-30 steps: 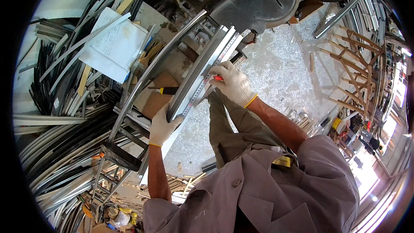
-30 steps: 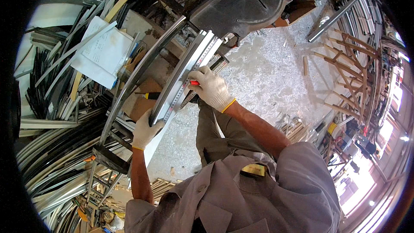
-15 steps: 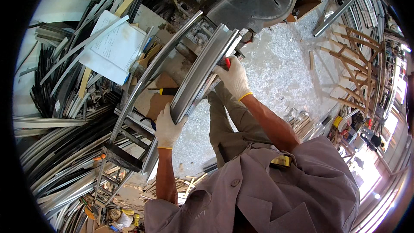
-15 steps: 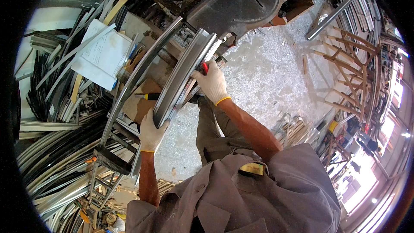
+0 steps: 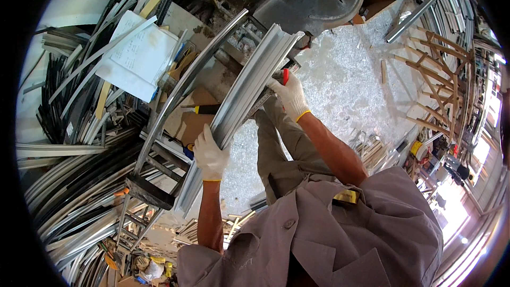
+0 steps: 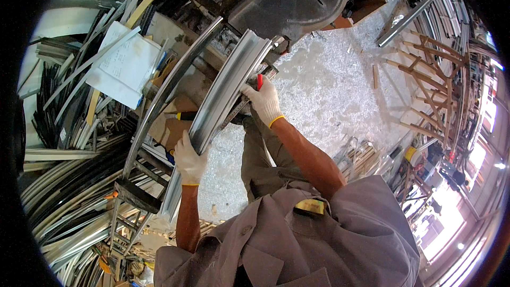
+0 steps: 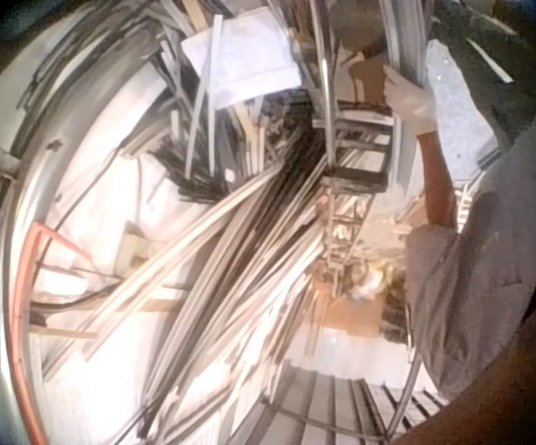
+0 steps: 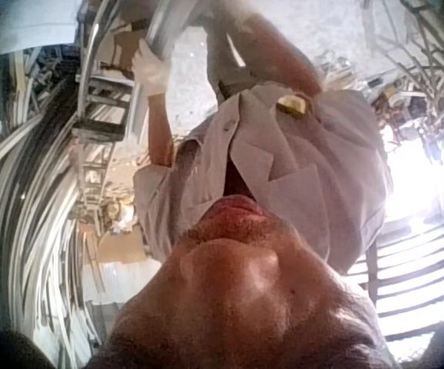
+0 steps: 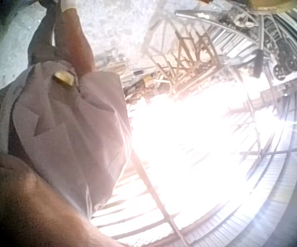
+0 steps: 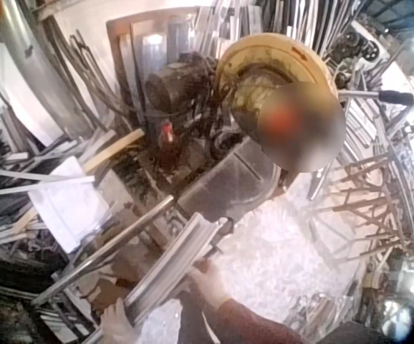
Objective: The person carries a long metal profile to a workbench, measures it with a tape measure, marks it with a red marker, and cuts it using a miter saw. The person wears gloves and uses a tape measure, marker, and miter saw during the task.
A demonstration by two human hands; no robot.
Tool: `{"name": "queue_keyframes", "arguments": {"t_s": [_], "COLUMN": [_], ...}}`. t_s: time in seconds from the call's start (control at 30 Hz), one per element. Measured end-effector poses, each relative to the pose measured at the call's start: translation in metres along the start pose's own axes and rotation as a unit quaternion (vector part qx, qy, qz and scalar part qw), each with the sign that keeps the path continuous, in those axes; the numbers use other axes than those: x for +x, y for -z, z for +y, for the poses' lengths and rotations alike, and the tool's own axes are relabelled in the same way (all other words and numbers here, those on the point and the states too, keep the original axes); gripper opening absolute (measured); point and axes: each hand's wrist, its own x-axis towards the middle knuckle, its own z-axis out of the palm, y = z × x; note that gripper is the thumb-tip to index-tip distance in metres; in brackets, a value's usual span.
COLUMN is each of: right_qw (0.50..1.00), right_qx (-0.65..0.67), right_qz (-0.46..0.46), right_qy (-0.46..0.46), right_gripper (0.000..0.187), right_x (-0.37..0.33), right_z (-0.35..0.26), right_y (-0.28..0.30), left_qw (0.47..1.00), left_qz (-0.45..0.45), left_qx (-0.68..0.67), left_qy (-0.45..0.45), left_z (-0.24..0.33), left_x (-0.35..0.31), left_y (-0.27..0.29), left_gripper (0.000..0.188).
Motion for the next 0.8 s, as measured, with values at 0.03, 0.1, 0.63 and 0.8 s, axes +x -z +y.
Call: {"name": "queue_keyframes", "arguments": {"t_s": [0.03,0.1,0.63,0.8], "right_qw": [0.999,0.997,0.993,0.987], "right_qx": [-0.013,-0.06,-0.087,-0.098], "right_qz": [0.019,0.041,0.064,0.099], "right_qy": [0.024,0.034,0.056,0.084], "right_gripper": [0.055,0.055,0.052,0.051], "right_x": [0.004,0.005,0.016,0.023], "right_z": [0.007,0.005,-0.05,-0.052], "right_y": [-0.002,-0.005,-0.007,-0.002], "left_qw": [1.0,0.999,0.925,0.907], "left_qz": [-0.006,-0.027,-0.224,-0.244], "left_qx": [-0.004,-0.018,-0.301,-0.338], "left_qy": [-0.005,-0.006,0.057,0.058], "left_z": [-0.002,-0.008,-0.032,-0.028], "left_x": [0.002,0.007,0.055,0.058], "left_y": [0.002,0.003,0.018,0.023], "left_gripper": [0.093,0.094,0.071,0.071]}}
